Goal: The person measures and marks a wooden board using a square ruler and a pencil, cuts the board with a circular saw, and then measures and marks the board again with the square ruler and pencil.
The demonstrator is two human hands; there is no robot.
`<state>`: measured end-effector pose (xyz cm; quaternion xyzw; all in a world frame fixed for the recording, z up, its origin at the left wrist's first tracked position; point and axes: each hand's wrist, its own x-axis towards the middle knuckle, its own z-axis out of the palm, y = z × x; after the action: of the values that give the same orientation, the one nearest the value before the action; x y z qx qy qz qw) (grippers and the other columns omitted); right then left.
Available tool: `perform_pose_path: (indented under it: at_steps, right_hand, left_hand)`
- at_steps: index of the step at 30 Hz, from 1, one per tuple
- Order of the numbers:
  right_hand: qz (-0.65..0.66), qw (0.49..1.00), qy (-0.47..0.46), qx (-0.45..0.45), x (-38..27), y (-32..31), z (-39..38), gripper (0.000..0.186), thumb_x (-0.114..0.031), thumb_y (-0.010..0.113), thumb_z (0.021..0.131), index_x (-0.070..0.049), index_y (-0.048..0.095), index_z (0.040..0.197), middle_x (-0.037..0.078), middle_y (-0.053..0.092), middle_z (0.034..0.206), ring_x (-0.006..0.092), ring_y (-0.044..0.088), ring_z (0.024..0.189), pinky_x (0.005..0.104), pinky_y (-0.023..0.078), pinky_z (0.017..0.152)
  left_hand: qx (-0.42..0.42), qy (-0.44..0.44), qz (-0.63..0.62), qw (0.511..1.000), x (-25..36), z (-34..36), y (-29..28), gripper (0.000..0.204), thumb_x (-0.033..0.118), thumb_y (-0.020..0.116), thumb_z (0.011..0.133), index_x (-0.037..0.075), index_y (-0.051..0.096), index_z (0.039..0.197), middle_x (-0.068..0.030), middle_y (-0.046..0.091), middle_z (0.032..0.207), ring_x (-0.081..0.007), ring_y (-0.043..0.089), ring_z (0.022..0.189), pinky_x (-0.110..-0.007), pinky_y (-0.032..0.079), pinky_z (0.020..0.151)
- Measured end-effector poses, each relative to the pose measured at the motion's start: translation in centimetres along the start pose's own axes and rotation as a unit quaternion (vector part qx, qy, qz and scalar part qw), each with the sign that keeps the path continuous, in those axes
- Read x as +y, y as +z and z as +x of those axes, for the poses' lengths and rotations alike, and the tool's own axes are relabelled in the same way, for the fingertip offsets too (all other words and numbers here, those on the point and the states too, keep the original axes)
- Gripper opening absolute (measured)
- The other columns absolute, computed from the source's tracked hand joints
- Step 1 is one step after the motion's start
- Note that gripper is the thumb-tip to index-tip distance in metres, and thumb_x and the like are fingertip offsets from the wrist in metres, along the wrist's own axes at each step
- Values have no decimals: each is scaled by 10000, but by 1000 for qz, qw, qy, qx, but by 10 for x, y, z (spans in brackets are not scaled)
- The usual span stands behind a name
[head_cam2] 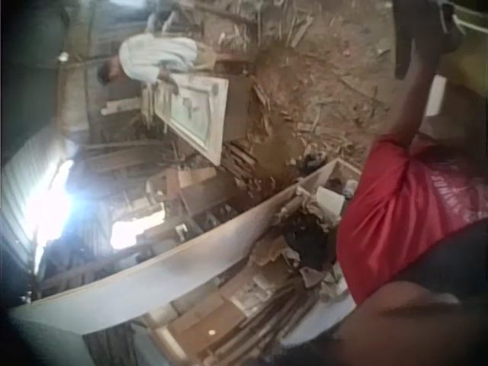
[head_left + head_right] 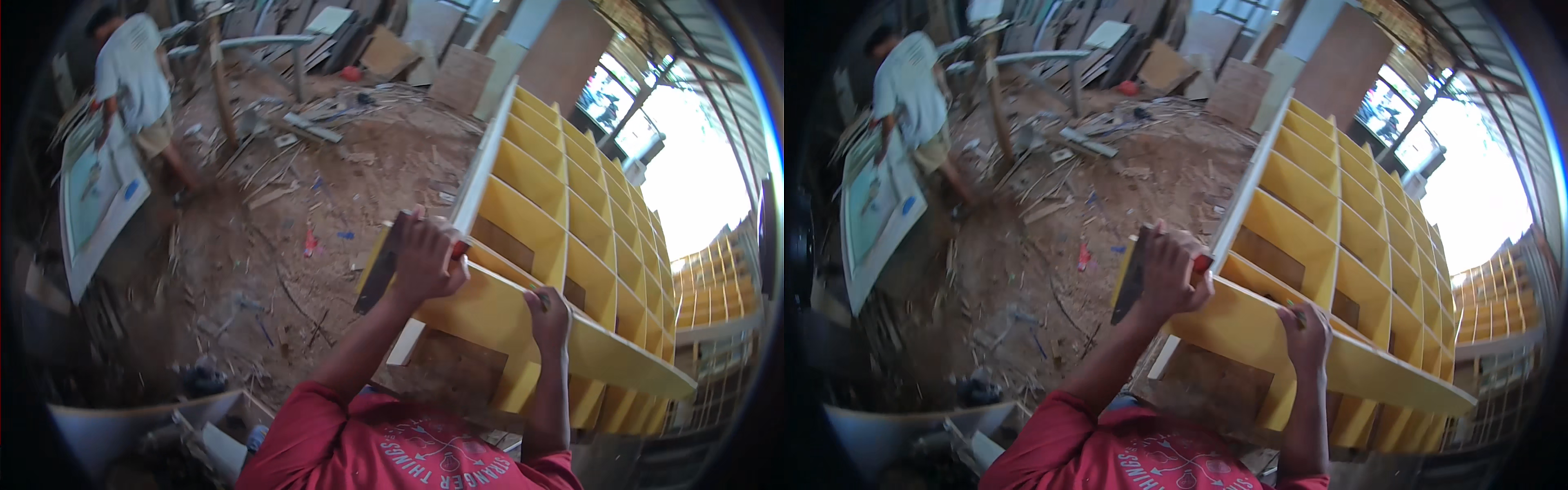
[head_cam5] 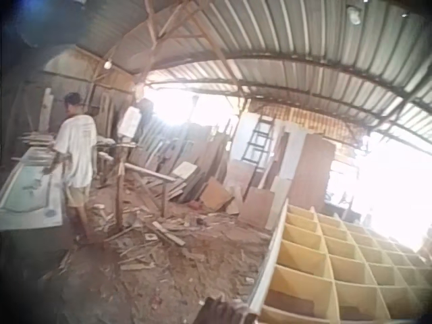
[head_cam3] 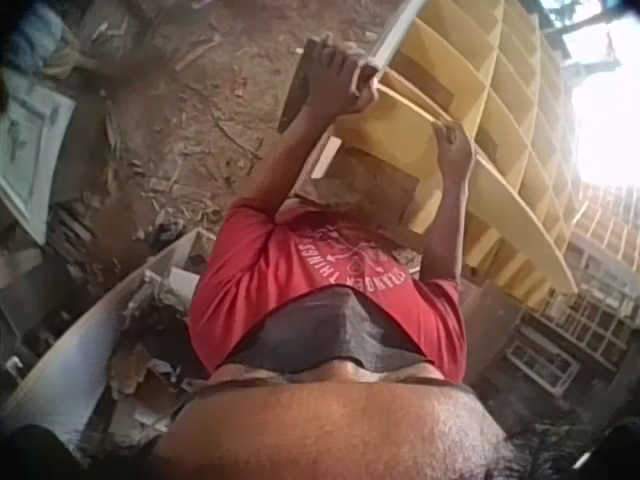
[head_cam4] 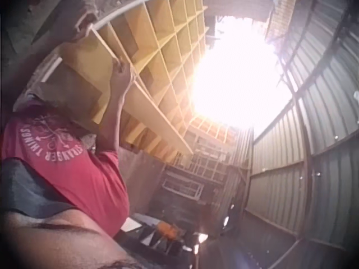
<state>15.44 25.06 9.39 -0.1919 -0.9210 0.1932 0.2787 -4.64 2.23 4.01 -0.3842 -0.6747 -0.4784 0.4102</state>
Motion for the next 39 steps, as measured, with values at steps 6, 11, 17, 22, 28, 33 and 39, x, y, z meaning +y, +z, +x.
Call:
perform_pose_path:
  at_steps: [6, 11, 17, 22, 28, 33, 39]
  right_hand:
    - [20, 999, -35, 28, 26, 17, 15, 395, -405, 899, 911, -29, 780, 922, 138, 775, 861, 333, 748, 815, 429, 578, 778]
    - [37, 998, 24, -49, 33, 23, 14, 458, -494, 860, 941, -47, 774, 889, 160, 765, 817, 360, 744, 780, 462, 581, 751]
    - [73, 986, 83, -124, 58, 66, 7, 549, -599, 810, 943, -53, 769, 898, 190, 767, 827, 409, 755, 835, 509, 586, 784]
    - [113, 983, 59, -135, 94, 90, -27, 462, -499, 837, 951, -45, 765, 995, 181, 793, 950, 405, 762, 908, 503, 591, 814]
    - [301, 938, 90, -146, 75, 36, -84, 465, -379, 797, 1040, 7, 718, 1287, 171, 783, 1171, 301, 758, 1172, 409, 585, 1001]
    - [599, 718, 248, -254, 61, -33, -129, 668, -180, 823, 1037, 46, 486, 1568, 165, 680, 1389, 249, 676, 1283, 381, 598, 1034]
    - [208, 948, 238, -39, 139, -74, -150, 671, -212, 909, 920, 59, 605, 1453, 246, 706, 1322, 365, 752, 1100, 435, 615, 937]
  left_hand:
    - [-40, 20, 34, 998, -9, 37, -8, 259, 251, 751, 815, 118, 575, 951, -89, 544, 924, -344, 566, 866, -521, 442, 947]
    - [-51, -126, -166, 977, -12, 34, -59, 191, 164, 674, 823, 101, 508, 892, -50, 502, 867, -232, 478, 801, -411, 399, 779]
    - [58, -167, -521, 835, 48, 74, -129, 352, 366, 722, 873, 144, 459, 946, -21, 460, 912, -157, 437, 899, -377, 368, 923]
    - [64, -236, -629, 738, 87, 65, -98, 360, 378, 726, 874, 170, 438, 926, -4, 437, 885, -170, 447, 881, -399, 387, 957]
    - [96, -322, -682, 650, 127, 24, 5, 317, 348, 706, 896, 158, 459, 952, -20, 471, 898, -198, 498, 914, -463, 436, 1042]
    - [178, -388, -627, 652, 161, 10, 120, 181, 276, 587, 993, 115, 507, 1012, -93, 608, 1012, -264, 642, 976, -679, 439, 1246]
    - [-207, -415, -408, 787, 158, -52, 219, 167, 177, 678, 1063, 24, 663, 1128, -107, 735, 1127, -183, 703, 1039, -360, 572, 981]
